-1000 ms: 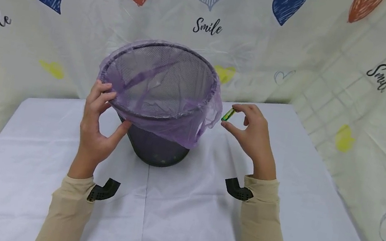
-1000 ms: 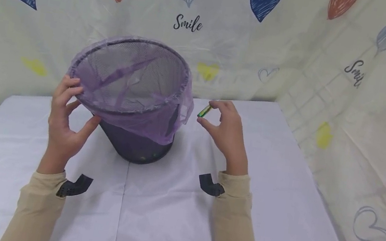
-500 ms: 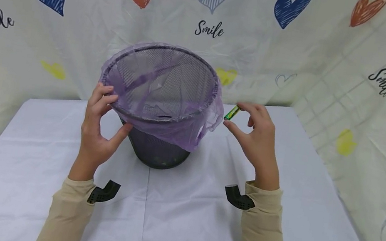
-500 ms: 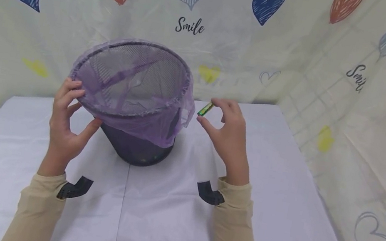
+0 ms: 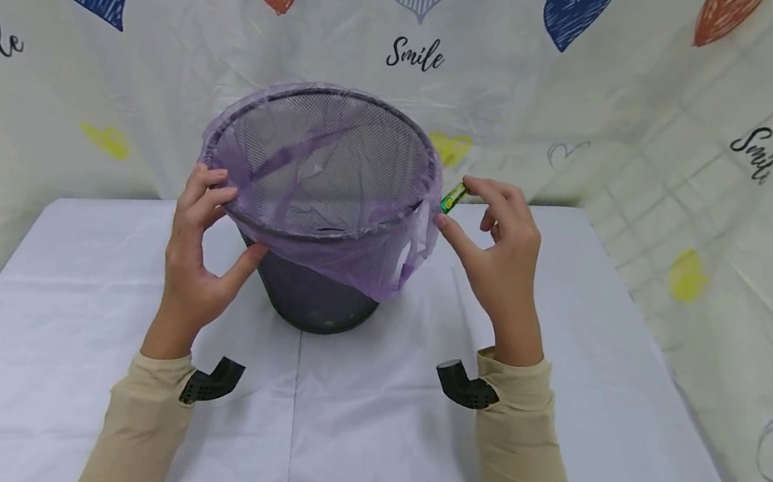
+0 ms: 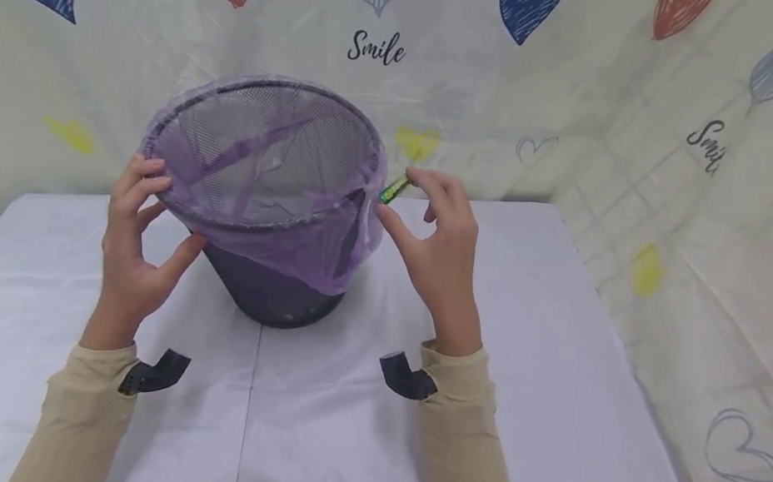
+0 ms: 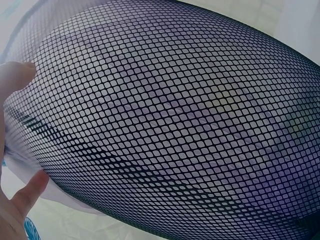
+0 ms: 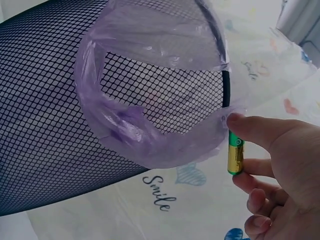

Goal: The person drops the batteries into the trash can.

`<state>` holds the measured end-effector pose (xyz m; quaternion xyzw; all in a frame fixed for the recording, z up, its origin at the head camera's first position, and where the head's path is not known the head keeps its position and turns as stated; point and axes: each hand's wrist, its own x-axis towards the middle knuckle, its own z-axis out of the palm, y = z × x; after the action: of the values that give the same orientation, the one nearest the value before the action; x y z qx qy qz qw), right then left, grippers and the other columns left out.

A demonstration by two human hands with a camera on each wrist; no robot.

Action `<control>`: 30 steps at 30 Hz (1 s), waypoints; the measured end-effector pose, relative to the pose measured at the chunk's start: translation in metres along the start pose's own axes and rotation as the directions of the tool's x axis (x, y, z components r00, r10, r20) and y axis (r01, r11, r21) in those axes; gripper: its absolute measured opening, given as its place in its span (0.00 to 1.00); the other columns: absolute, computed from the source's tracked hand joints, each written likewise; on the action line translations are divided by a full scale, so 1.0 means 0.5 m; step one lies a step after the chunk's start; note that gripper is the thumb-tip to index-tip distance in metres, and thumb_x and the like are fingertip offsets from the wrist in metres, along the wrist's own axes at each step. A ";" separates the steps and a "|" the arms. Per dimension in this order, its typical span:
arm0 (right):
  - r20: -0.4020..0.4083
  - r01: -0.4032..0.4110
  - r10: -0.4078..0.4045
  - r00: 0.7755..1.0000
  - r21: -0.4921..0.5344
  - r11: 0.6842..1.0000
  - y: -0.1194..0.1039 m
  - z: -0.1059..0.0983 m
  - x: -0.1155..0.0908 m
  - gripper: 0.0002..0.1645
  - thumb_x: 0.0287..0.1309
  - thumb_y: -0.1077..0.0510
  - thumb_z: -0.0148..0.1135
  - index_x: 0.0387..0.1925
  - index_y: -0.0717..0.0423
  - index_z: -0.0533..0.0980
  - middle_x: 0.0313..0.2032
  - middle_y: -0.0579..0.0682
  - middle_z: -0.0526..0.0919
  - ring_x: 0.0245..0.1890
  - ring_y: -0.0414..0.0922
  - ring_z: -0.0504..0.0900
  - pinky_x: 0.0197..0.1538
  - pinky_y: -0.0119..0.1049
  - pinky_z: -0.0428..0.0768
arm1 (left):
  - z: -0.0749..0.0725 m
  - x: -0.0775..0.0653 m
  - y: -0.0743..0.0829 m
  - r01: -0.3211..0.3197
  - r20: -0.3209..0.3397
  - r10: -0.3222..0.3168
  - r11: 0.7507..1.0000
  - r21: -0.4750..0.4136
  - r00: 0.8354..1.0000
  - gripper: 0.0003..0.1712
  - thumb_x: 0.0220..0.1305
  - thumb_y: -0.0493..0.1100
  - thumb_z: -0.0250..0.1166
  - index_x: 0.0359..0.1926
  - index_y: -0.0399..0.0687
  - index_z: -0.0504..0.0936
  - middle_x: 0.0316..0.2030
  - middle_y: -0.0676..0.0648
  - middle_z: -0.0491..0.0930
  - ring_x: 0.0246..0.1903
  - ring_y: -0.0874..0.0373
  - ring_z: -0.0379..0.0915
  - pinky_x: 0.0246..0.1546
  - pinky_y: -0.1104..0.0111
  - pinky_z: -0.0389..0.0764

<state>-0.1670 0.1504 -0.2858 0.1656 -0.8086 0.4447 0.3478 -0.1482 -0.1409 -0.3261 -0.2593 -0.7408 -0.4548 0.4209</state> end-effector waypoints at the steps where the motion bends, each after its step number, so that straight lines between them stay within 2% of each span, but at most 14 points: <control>1: -0.003 0.009 -0.009 1.000 0.006 1.000 -0.010 -0.002 0.005 0.25 0.42 0.66 0.70 0.46 0.63 0.77 0.43 0.60 0.76 0.27 0.47 0.62 0.27 0.27 0.57 | 0.001 0.000 -0.001 0.000 -0.002 0.000 1.000 -0.001 1.000 0.32 0.56 0.51 0.62 0.52 0.30 0.67 0.58 0.32 0.64 0.68 0.41 0.49 0.60 0.69 0.70; 3: -0.006 0.028 -0.028 1.000 0.012 1.000 -0.024 -0.005 0.015 0.24 0.42 0.66 0.70 0.46 0.65 0.77 0.42 0.62 0.76 0.27 0.47 0.62 0.28 0.23 0.56 | 0.001 0.001 -0.003 0.001 -0.003 -0.001 1.000 -0.001 1.000 0.32 0.56 0.51 0.62 0.52 0.31 0.67 0.58 0.32 0.64 0.68 0.41 0.49 0.61 0.69 0.70; 7: -0.025 0.073 -0.072 0.997 0.027 0.997 -0.036 -0.008 0.030 0.25 0.43 0.65 0.69 0.47 0.66 0.76 0.42 0.64 0.76 0.27 0.47 0.62 0.27 0.23 0.57 | 0.002 0.000 -0.005 0.008 0.006 -0.008 1.000 0.003 1.000 0.32 0.56 0.51 0.62 0.53 0.31 0.66 0.59 0.33 0.64 0.68 0.41 0.48 0.61 0.68 0.70; 11: -0.075 0.104 -0.101 0.992 0.040 0.994 -0.025 -0.004 0.043 0.26 0.43 0.61 0.70 0.48 0.62 0.76 0.43 0.61 0.76 0.26 0.39 0.61 0.27 0.25 0.58 | 0.002 -0.002 -0.004 0.011 0.009 -0.011 1.000 0.009 1.000 0.32 0.56 0.52 0.62 0.53 0.31 0.66 0.59 0.34 0.64 0.68 0.41 0.49 0.61 0.69 0.69; 14: -0.077 0.141 -0.138 0.987 0.033 0.989 -0.010 0.003 0.054 0.27 0.45 0.56 0.70 0.50 0.58 0.76 0.44 0.57 0.77 0.27 0.38 0.61 0.28 0.27 0.60 | 0.002 0.000 -0.001 0.005 0.003 -0.005 1.000 0.003 1.000 0.32 0.56 0.52 0.62 0.52 0.31 0.67 0.58 0.33 0.64 0.68 0.41 0.49 0.61 0.69 0.70; 18: -0.033 0.208 -0.208 0.978 0.014 0.978 -0.003 0.019 0.065 0.28 0.46 0.51 0.68 0.51 0.55 0.76 0.46 0.54 0.77 0.29 0.41 0.64 0.32 0.28 0.62 | 0.003 0.005 0.005 -0.009 -0.003 0.009 1.000 -0.016 1.000 0.32 0.57 0.50 0.63 0.52 0.29 0.67 0.57 0.30 0.64 0.67 0.39 0.49 0.60 0.69 0.70; 20: -0.005 0.214 -0.214 0.977 0.013 0.977 -0.005 0.029 0.069 0.28 0.46 0.50 0.68 0.51 0.54 0.76 0.46 0.52 0.77 0.30 0.42 0.65 0.32 0.29 0.63 | 0.003 0.008 0.008 -0.012 -0.006 0.012 1.000 -0.021 1.000 0.32 0.57 0.50 0.63 0.52 0.28 0.67 0.57 0.29 0.64 0.67 0.39 0.49 0.61 0.69 0.70; 25: 0.094 0.163 -0.163 0.982 0.008 0.987 -0.013 0.048 0.072 0.28 0.46 0.49 0.68 0.50 0.54 0.77 0.46 0.50 0.77 0.32 0.42 0.68 0.33 0.30 0.65 | 0.003 0.009 0.010 -0.013 -0.011 0.013 1.000 -0.024 1.000 0.31 0.57 0.49 0.63 0.51 0.27 0.67 0.56 0.28 0.64 0.67 0.38 0.49 0.60 0.70 0.70; 30: 0.175 0.136 -0.135 0.975 0.006 0.991 -0.009 0.060 0.074 0.28 0.46 0.50 0.69 0.51 0.54 0.76 0.47 0.50 0.77 0.33 0.43 0.69 0.34 0.29 0.66 | 0.002 0.007 0.004 -0.010 -0.009 0.010 1.000 -0.023 1.000 0.32 0.56 0.49 0.63 0.51 0.27 0.67 0.57 0.29 0.64 0.67 0.38 0.49 0.60 0.69 0.70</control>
<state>-0.2029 0.1244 -0.2674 0.2576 -0.8241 0.4014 0.3055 -0.1487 -0.1389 -0.3226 -0.2659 -0.7323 -0.4622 0.4235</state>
